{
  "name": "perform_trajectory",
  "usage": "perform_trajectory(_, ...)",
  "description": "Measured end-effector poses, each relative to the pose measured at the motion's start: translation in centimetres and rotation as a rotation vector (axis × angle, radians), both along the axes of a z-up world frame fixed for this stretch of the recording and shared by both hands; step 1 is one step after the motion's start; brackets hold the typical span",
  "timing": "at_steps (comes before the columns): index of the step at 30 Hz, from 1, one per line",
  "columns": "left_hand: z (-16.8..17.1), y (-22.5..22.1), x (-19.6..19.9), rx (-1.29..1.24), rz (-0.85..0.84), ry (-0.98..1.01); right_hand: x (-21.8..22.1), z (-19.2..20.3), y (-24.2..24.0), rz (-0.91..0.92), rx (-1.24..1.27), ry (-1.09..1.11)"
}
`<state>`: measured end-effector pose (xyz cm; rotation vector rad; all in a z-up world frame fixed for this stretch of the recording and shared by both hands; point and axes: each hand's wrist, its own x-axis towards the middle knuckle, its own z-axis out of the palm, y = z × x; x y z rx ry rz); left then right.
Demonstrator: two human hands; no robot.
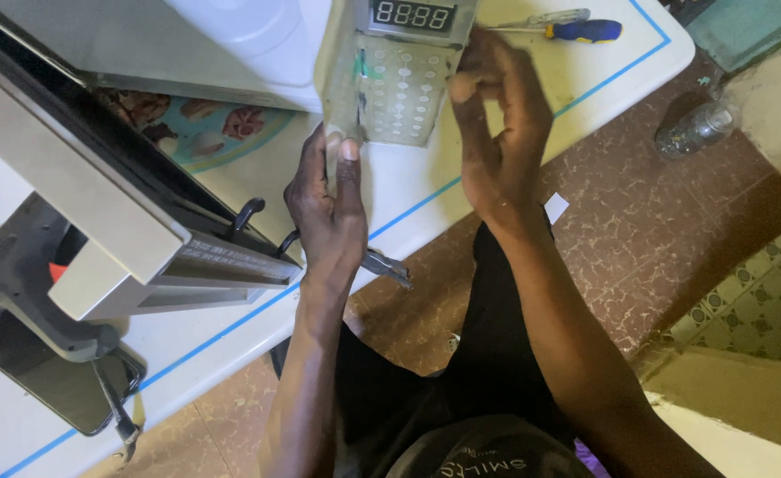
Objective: Applying a replacement keypad sticker to a microwave control panel
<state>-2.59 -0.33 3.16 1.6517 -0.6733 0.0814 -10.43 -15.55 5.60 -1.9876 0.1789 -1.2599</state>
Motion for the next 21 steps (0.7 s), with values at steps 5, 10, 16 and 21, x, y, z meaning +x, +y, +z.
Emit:
perform_trajectory(5,-0.2,-0.1,0.0,0.0,0.014,-0.023,0.3,1.9,-0.4,-0.027,-0.117,-0.028)
perform_trajectory(10,0.2,0.0,0.1,0.014,0.008,-0.041,1.0,1.5,-1.3,0.06,-0.139,-0.05)
perform_trajectory(16,0.1,-0.3,0.2,0.047,0.019,-0.046,1.9,1.5,-1.6,0.089,-0.109,-0.127)
perform_trajectory(21,0.4,-0.2,0.0,-0.004,-0.011,0.003,1.7,1.8,-1.1,0.133,-0.02,-0.112)
